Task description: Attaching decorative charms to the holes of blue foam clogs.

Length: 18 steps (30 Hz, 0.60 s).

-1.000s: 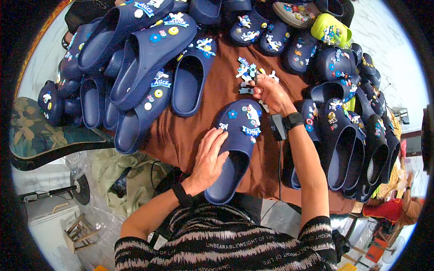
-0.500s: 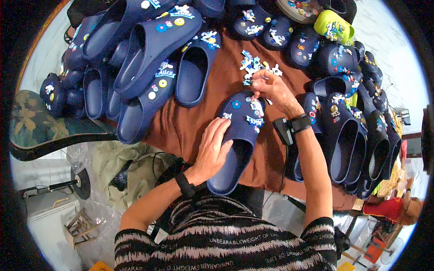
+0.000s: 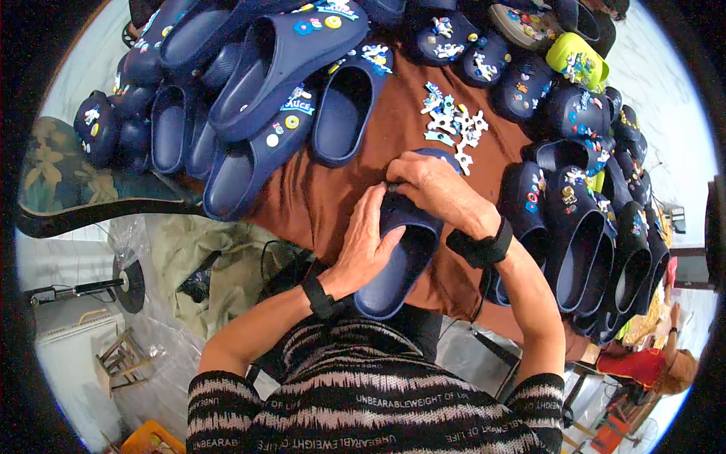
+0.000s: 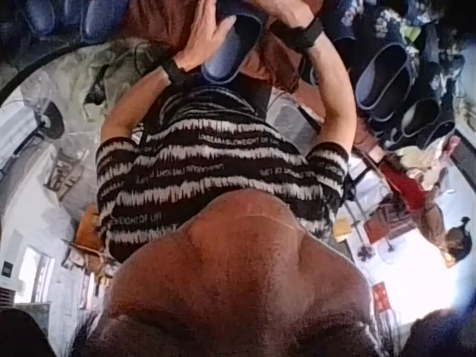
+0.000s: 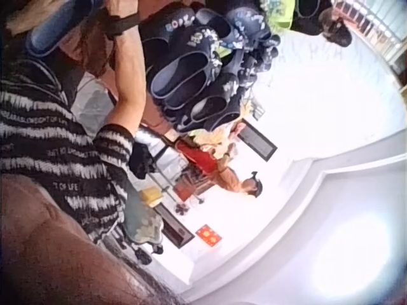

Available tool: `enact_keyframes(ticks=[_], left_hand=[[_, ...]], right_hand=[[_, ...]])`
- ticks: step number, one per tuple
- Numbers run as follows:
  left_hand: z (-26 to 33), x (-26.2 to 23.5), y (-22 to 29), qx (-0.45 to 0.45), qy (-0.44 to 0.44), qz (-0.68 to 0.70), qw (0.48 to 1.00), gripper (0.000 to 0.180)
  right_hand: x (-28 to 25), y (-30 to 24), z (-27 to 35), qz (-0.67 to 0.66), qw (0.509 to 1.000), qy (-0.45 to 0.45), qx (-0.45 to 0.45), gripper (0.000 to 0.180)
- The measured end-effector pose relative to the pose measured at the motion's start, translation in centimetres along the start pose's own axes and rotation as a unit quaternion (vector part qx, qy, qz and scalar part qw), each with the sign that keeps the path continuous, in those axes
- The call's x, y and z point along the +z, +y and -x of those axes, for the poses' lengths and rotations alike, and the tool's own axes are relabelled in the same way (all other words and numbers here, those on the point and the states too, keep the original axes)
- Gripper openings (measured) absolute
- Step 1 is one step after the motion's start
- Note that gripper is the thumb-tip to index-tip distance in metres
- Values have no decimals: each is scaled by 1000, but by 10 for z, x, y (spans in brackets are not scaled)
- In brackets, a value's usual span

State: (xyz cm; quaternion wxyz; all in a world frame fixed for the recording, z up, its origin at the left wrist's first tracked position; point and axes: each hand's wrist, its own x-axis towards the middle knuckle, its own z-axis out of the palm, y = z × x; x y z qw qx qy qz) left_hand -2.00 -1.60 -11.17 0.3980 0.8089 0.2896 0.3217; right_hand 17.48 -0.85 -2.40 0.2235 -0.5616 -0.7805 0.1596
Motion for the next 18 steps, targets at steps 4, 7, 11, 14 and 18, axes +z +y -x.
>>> enact_keyframes(ticks=[4,7,11,14,18], left_hand=[[1,3,-4,1,8,9,1000,73],[0,1,-3,5,5,19,1000,73],[-3,-1,-1,-3,0,31,1000,73],[-3,0,-2,4,6,32,999,72],[-2,2,-2,10,16,30,999,70]], right_hand=[[-1,-6,0,58,997,-49,16,9],[-3,-8,-1,90,994,-61,5,11],[-4,-14,-3,120,989,-87,-20,15],[0,-17,-2,107,990,-91,-22,18],[1,-23,0,110,989,-95,-19,17]])
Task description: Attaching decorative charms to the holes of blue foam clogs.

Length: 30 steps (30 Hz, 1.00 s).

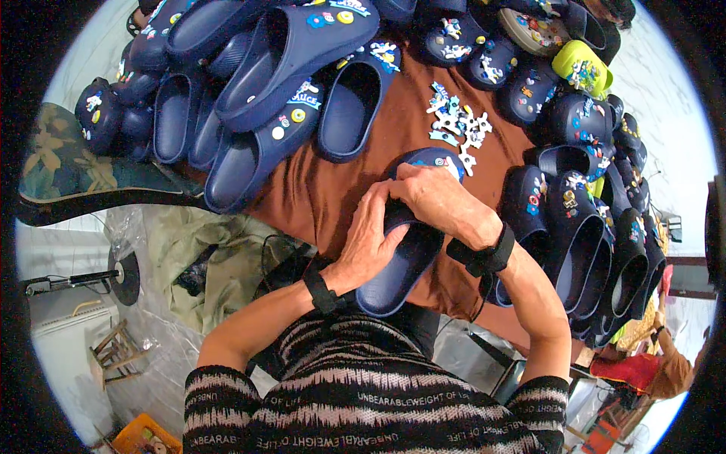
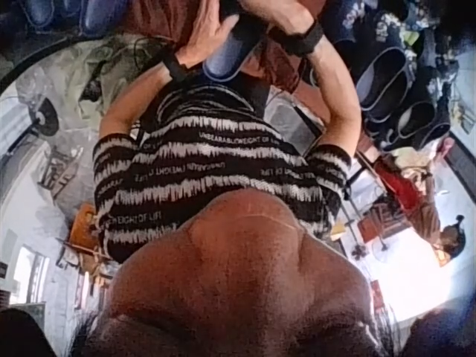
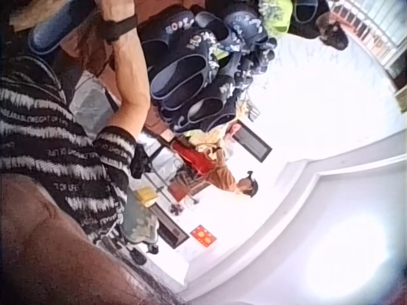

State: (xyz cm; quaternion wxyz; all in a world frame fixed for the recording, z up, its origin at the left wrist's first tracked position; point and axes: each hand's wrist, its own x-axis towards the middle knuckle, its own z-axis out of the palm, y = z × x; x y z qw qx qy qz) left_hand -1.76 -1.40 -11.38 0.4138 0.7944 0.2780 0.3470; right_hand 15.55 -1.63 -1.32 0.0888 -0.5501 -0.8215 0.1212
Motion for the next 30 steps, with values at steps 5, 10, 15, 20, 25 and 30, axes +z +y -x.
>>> enact_keyframes(ticks=[5,10,15,20,25,30], left_hand=[[-1,-2,1,-7,-19,6,1000,71],[-1,-3,0,-2,-11,12,1000,61],[-3,-8,5,7,-43,-27,999,51],[-2,-5,2,5,-32,-34,999,57],[1,0,-1,-7,-9,-7,1000,67],[2,0,-2,-8,-6,-16,1000,73]], right_hand=[[-2,-2,3,-1,1000,-11,7,16],[-4,26,10,-53,994,75,58,14],[-6,32,16,-141,976,126,110,14],[4,24,16,-129,982,115,78,14],[7,18,10,-97,989,95,62,11],[8,12,8,-15,998,44,33,11]])
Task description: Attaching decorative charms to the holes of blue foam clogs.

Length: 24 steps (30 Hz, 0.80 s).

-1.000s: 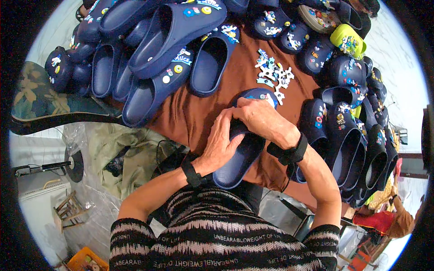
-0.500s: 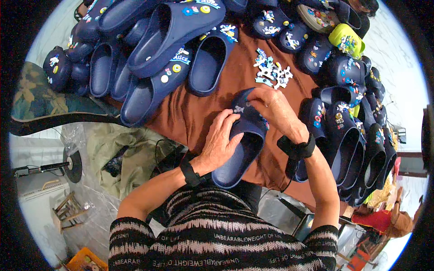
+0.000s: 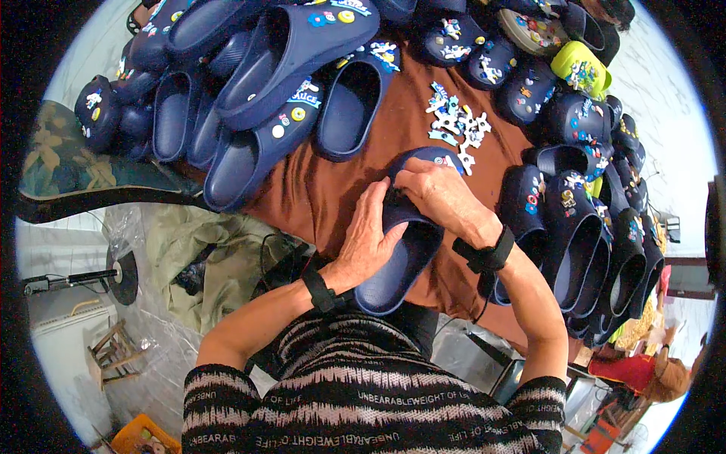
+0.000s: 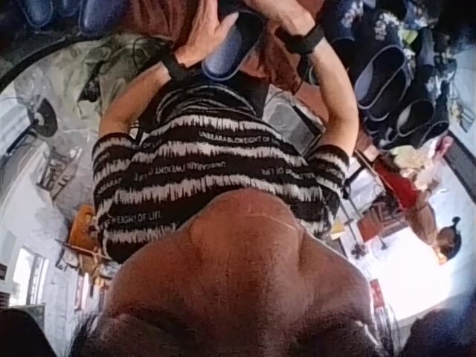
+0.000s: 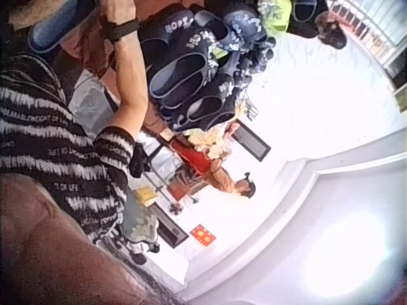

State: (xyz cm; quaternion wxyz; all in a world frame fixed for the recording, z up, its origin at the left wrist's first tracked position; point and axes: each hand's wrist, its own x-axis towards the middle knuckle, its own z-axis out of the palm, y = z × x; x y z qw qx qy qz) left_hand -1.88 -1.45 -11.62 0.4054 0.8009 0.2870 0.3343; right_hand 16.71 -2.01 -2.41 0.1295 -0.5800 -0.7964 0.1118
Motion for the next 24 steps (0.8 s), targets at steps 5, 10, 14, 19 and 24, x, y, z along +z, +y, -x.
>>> enact_keyframes(ticks=[5,10,14,19,24], left_hand=[[0,-1,0,1,-6,4,1000,74],[-2,-3,3,-4,-11,24,1000,74],[0,-1,1,-15,-11,11,1000,73],[-1,-1,2,-11,-12,4,1000,73],[-1,-2,3,-5,-7,16,1000,71]], right_hand=[[-5,-6,-3,23,999,-2,-25,13],[-6,-5,-8,28,998,-6,-62,15],[-6,-4,-10,67,993,-22,-98,17],[-16,-7,-6,24,994,-40,-99,12],[-16,-3,-9,30,994,-102,-25,19]])
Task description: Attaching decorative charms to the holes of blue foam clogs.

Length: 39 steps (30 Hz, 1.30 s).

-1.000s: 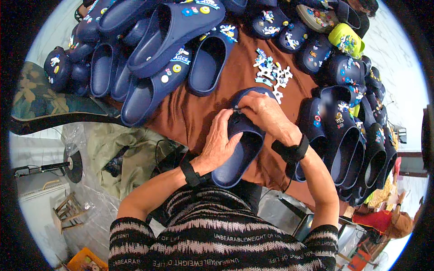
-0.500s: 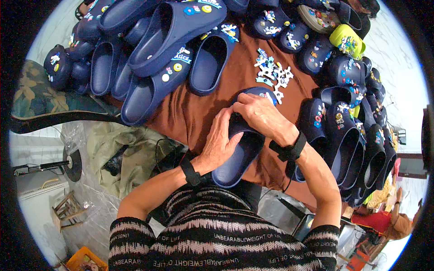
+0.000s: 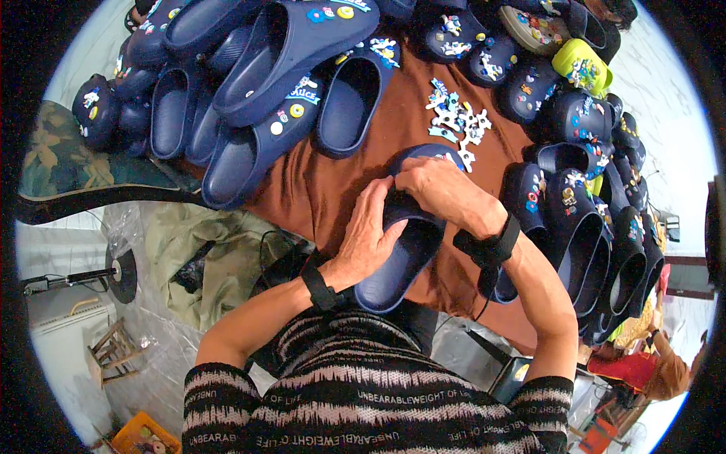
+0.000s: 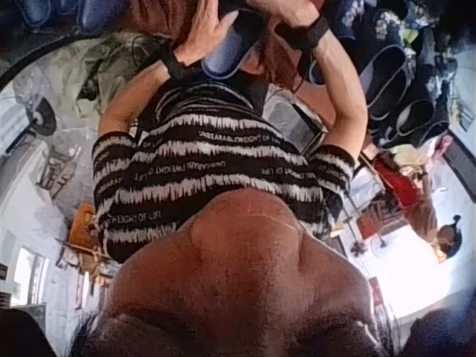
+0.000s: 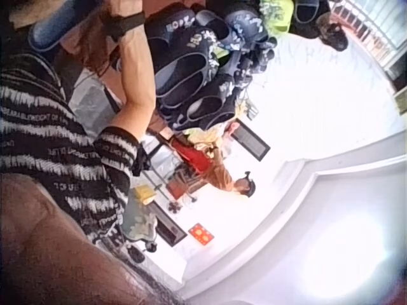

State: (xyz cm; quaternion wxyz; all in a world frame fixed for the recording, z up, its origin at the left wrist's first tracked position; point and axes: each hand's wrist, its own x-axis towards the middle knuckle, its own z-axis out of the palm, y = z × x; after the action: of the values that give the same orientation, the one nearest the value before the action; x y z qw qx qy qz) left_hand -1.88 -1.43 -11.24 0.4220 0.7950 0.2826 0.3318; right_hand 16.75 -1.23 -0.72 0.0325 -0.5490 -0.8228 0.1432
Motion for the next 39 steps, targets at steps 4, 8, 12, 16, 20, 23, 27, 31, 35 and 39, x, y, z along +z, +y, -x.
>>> enact_keyframes(ticks=[4,8,12,16,20,23,27,31,35,39], left_hand=[[-2,-1,0,5,-6,-5,1000,70],[-2,-2,0,-2,-11,-2,1000,69],[0,3,-2,11,22,-5,1000,64],[-4,-2,3,27,8,13,1000,60],[-3,-3,2,21,13,17,1000,57],[-4,-4,4,11,4,21,1000,57],[-2,-3,3,-2,-2,15,1000,59],[-1,-1,2,3,7,-7,1000,61],[-1,0,0,3,7,2,1000,69],[-2,1,2,0,14,7,1000,72]], right_hand=[[4,-1,-2,15,1000,-5,-25,19],[10,-7,-2,26,1000,-7,-7,18],[13,5,-5,-19,1000,2,-1,22],[10,28,12,-218,970,108,12,19],[1,33,23,-207,959,174,81,18],[8,32,24,-216,958,170,76,18],[14,17,11,-147,980,134,-4,17],[21,21,2,-107,990,85,13,16],[23,28,0,-178,978,96,44,15],[29,34,2,-274,946,144,100,14]])
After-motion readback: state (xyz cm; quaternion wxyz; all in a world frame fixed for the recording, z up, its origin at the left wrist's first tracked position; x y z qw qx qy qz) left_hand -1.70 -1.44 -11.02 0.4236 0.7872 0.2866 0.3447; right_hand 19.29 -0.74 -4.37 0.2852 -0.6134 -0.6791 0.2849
